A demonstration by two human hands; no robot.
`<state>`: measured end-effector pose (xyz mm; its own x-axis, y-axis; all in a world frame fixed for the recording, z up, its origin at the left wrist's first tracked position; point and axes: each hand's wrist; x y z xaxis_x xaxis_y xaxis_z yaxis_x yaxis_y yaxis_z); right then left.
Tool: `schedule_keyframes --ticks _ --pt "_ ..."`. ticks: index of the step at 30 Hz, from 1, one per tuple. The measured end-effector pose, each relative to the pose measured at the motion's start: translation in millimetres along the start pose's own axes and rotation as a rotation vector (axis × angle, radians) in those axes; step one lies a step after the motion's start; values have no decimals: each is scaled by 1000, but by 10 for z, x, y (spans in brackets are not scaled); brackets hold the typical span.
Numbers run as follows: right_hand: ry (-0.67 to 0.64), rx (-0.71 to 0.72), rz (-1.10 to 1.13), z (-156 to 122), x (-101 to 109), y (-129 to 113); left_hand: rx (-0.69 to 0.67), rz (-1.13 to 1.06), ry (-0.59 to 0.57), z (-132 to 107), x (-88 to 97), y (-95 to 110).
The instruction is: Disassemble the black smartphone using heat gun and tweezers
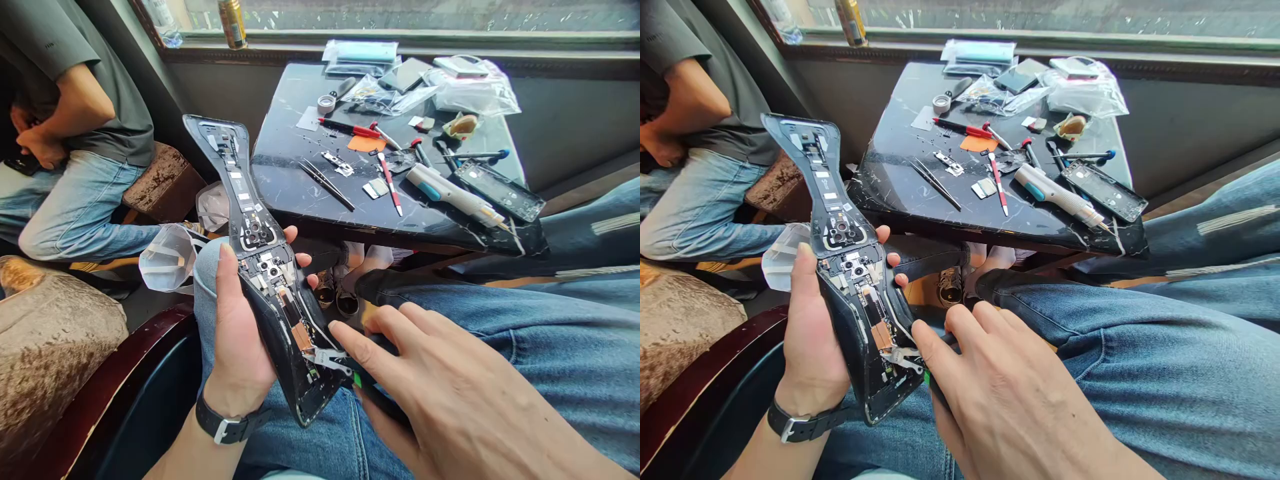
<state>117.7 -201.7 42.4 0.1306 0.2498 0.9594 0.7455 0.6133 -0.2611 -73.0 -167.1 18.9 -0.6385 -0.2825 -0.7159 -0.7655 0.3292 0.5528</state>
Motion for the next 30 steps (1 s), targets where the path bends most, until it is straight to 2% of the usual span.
schedule_keyframes --ticks 10,13,17,20,23,26,30 --pt "55 87 -37 -10 12 66 78 -30 18 18 -12 -46" --pt "58 130 -40 23 71 103 150 -52 -13 18 15 -52" --pt "0 241 -38 96 169 197 279 -108 -57 20 61 -73" --pt "-45 348 -118 187 254 260 361 -134 -88 30 79 -93" --pt "-35 421 -211 268 315 288 390 -143 -108 45 77 -104" --pt "-29 369 -191 257 315 280 339 -128 -105 50 65 -98" --pt "20 168 -39 99 206 231 183 -113 -43 27 44 -78"
Point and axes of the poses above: each hand's wrist, its own z-axis towards the middle knuckle, its own x-axis out of the back of the hand, y = z × x, and after that the axes turned 9 degrees about -y, right-handed
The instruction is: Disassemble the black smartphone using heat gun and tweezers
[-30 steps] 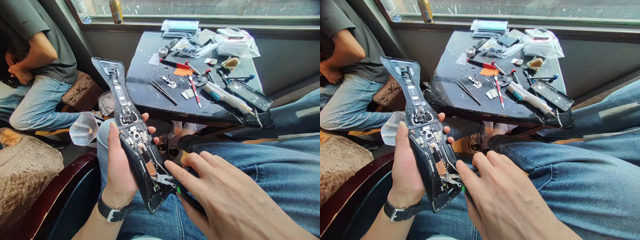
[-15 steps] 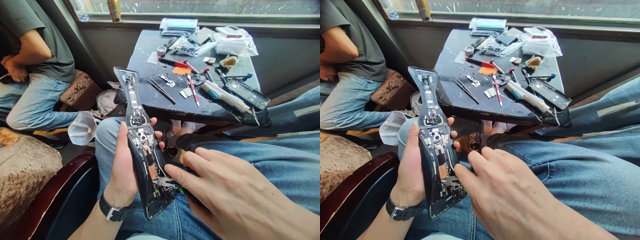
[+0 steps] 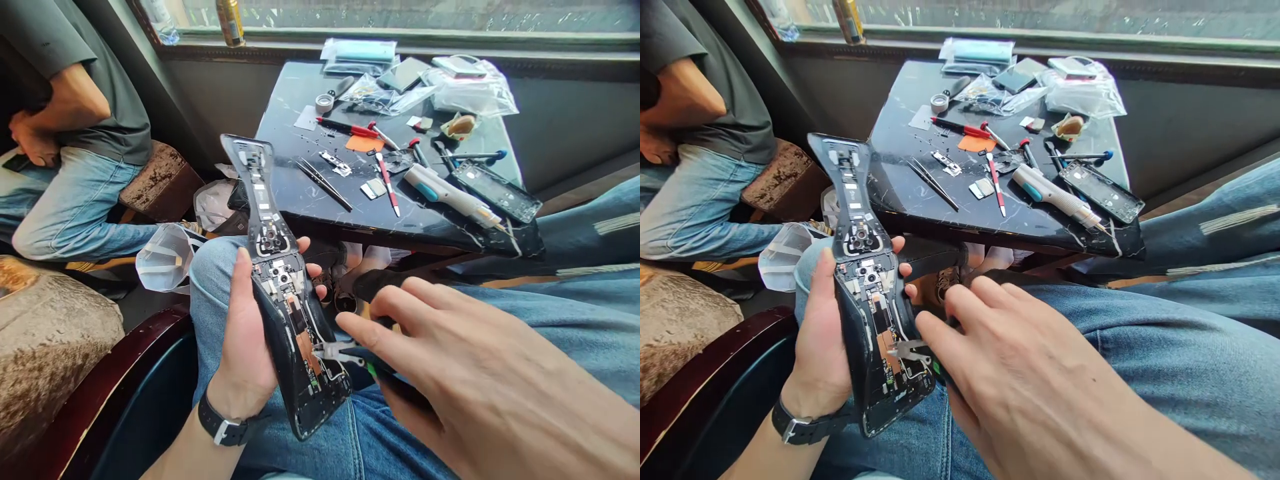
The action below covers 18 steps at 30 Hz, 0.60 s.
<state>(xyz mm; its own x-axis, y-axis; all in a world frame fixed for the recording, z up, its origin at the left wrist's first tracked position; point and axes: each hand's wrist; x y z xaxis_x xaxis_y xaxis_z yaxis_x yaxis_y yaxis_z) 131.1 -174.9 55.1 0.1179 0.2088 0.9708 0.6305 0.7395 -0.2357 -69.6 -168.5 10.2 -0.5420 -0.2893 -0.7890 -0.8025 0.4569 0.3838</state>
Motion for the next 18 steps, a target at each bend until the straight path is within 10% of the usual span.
schedule_keyframes --ticks 7,18 --pt "55 -319 264 -128 -316 -236 -333 154 117 -41 -66 -15" --pt "107 -420 337 22 -428 -423 -677 269 192 -83 -308 -84"
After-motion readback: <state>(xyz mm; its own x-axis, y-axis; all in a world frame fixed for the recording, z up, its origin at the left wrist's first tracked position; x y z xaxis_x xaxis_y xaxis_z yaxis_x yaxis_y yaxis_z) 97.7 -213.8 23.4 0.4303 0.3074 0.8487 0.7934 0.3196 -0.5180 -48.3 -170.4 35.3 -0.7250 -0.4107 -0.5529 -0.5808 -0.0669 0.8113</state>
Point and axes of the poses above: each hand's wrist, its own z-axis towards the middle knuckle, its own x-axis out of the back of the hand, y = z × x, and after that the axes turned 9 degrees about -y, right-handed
